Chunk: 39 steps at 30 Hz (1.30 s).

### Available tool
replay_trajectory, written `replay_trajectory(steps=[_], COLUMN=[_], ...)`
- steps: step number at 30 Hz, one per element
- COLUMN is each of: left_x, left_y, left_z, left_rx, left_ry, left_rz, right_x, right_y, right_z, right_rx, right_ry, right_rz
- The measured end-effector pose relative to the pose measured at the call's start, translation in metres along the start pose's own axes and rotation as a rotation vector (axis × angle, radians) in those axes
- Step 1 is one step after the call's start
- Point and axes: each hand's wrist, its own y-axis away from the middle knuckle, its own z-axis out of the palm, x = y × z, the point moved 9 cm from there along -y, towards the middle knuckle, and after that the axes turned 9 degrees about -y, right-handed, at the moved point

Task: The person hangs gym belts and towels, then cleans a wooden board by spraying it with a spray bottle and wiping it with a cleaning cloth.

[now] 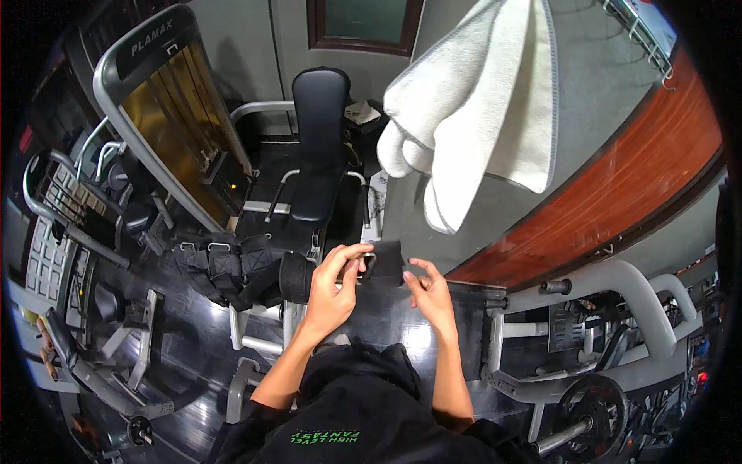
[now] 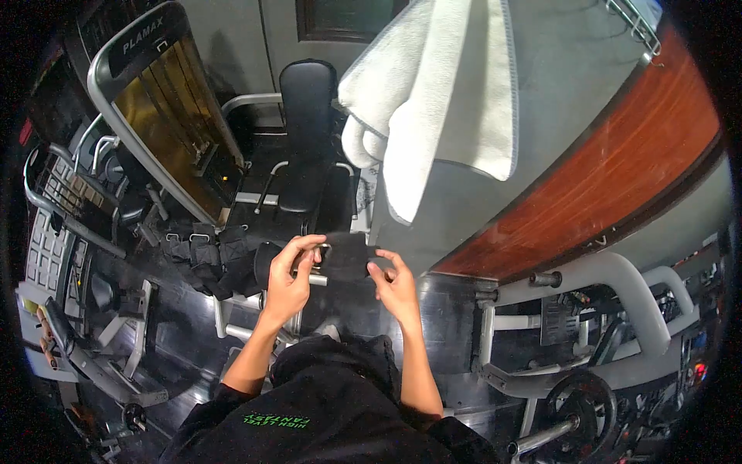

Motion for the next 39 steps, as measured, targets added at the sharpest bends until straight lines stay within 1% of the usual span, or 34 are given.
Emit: replay_trajectory(steps=[2,3,4,6,7,8,10,12,14,15,16,18,20,22,23,24,26,27,30,32,34,36,38,39], left_x=[0.026,0.04,0.046,0.058,0.069,0.078,0.097,0.111,0.133,0.144,0.15,0.17,0.184,0.197,0.205,0.21,0.22,0.23,0.239,0.243,0.247,0.256,0.263,0.266], left_y=[-0.004,-0.007,-0.01,-0.012,-0.014,-0.016,-0.017,-0.017,-0.019,-0.019,-0.021,-0.021,-0.026,-0.034,-0.039,-0.043,-0.05,-0.052,-0.066,-0.077,-0.088,-0.101,-0.114,-0.12], left_z=[0.021,0.03,0.035,0.054,0.06,0.065,0.078,0.087,0.094,0.098,0.103,0.11,0.118,0.12,0.122,0.126,0.132,0.135,0.145,0.151,0.153,0.15,0.147,0.145], left_rx=[-0.15,-0.185,-0.188,-0.312,-0.313,-0.314,-0.33,-0.328,-0.312,-0.295,-0.295,-0.217,-0.198,-0.12,-0.113,-0.133,-0.113,-0.061,-0.076,-0.127,-0.132,-0.091,-0.076,-0.068], left_ry=[-0.252,-0.273,-0.274,-0.29,-0.284,-0.287,-0.229,-0.21,-0.296,-0.333,-0.333,-0.315,-0.318,-0.229,-0.229,-0.207,-0.167,-0.147,-0.085,-0.035,0.006,-0.031,0.023,-0.015], left_rz=[0.167,0.252,0.256,0.298,0.317,0.325,0.376,0.389,0.507,0.561,0.568,0.671,0.688,0.656,0.659,0.603,0.615,0.679,0.7,0.565,0.507,0.539,0.552,0.564], right_x=[-0.032,-0.045,-0.054,-0.097,-0.115,-0.123,-0.149,-0.161,-0.177,-0.189,-0.197,-0.216,-0.239,-0.258,-0.271,-0.282,-0.298,-0.305,-0.33,-0.348,-0.363,-0.377,-0.39,-0.396], right_y=[0.007,0.011,0.015,0.037,0.047,0.049,0.07,0.075,0.082,0.088,0.09,0.102,0.112,0.117,0.122,0.126,0.127,0.126,0.126,0.124,0.119,0.116,0.114,0.107], right_z=[-0.015,-0.02,-0.022,-0.005,0.0,-0.002,0.006,-0.001,-0.006,-0.008,-0.011,-0.021,-0.026,-0.034,-0.037,-0.039,-0.047,-0.052,-0.063,-0.067,-0.066,-0.063,-0.057,-0.054], right_rx=[0.09,0.127,0.13,-0.039,-0.068,-0.066,-0.13,-0.099,-0.111,-0.109,-0.107,-0.056,-0.02,0.054,0.075,0.093,0.1,0.091,0.143,0.122,0.09,0.077,0.061,0.017], right_ry=[0.486,0.473,0.47,0.341,0.362,0.358,0.423,0.429,0.442,0.436,0.436,0.43,0.444,0.518,0.503,0.526,0.515,0.453,0.433,0.386,0.354,0.378,0.399,0.393], right_rz=[-0.283,-0.308,-0.31,-0.653,-0.72,-0.728,-0.992,-0.962,-1.012,-1.078,-1.084,-1.193,-1.389,-1.373,-1.403,-1.448,-1.461,-1.531,-1.495,-1.485,-1.487,-1.502,-1.523,-1.466])
